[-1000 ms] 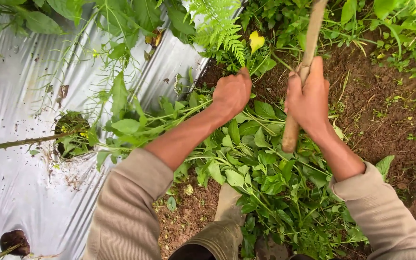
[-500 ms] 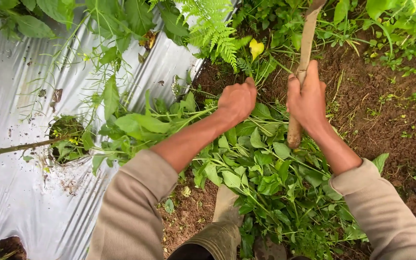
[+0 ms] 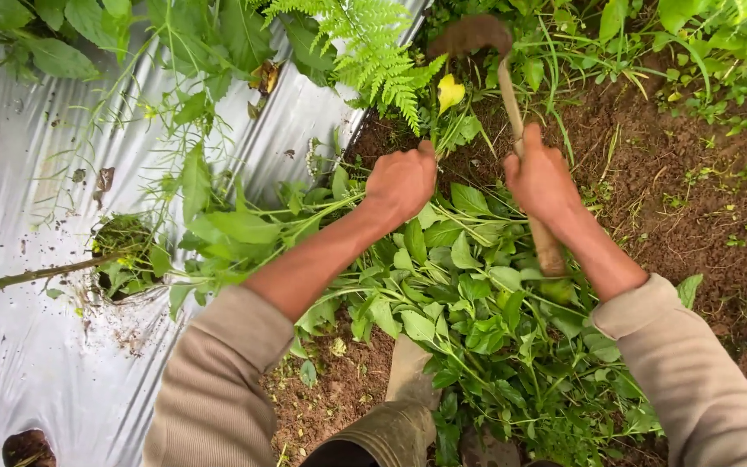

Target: Clearing weeds from a garden bed using a hand sickle and manual pulling.

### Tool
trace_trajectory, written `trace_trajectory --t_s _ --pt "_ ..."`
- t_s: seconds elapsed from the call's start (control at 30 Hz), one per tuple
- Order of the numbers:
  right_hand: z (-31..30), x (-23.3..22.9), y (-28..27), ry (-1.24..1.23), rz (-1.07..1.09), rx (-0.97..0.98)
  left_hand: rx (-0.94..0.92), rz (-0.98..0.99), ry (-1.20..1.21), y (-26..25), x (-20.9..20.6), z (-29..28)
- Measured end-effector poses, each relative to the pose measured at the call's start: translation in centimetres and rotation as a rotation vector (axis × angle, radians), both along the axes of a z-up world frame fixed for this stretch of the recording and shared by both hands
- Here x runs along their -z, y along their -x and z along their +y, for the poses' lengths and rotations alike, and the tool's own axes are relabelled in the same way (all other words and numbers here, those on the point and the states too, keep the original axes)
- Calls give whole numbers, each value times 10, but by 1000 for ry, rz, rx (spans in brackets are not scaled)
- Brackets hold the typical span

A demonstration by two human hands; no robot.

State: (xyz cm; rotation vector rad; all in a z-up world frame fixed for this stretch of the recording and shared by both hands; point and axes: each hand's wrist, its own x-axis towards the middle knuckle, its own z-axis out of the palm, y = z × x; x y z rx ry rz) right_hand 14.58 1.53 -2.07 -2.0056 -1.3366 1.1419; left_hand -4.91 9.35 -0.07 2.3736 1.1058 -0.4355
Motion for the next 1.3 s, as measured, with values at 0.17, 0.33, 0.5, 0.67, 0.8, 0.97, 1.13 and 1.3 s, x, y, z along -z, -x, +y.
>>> trace_trajectory --t_s 0.17,0.33,0.5,0.67,0.8,0.97,1.13,1.3 --pt "9 17 -5 -173 -44 -17 68 28 -67 5 8 4" --pt "2 7 6 -332 -4 73 80 43 -62 8 4 3" --pt "1 17 -14 -95 -134 -60 113 20 -100 9 12 9" --pt "5 0 1 -313 64 125 120 31 -89 7 18 8" --pt "0 -9 -7 136 -7 -3 117 -8 -117 9 18 10" --pt "3 -21 -16 -168 -44 85 100 16 -75 6 14 5" --pt "3 3 -2 -413 123 241 113 4 -65 2 1 -1" --pt "8 -3 -2 85 -152 -84 108 -20 -111 11 20 6"
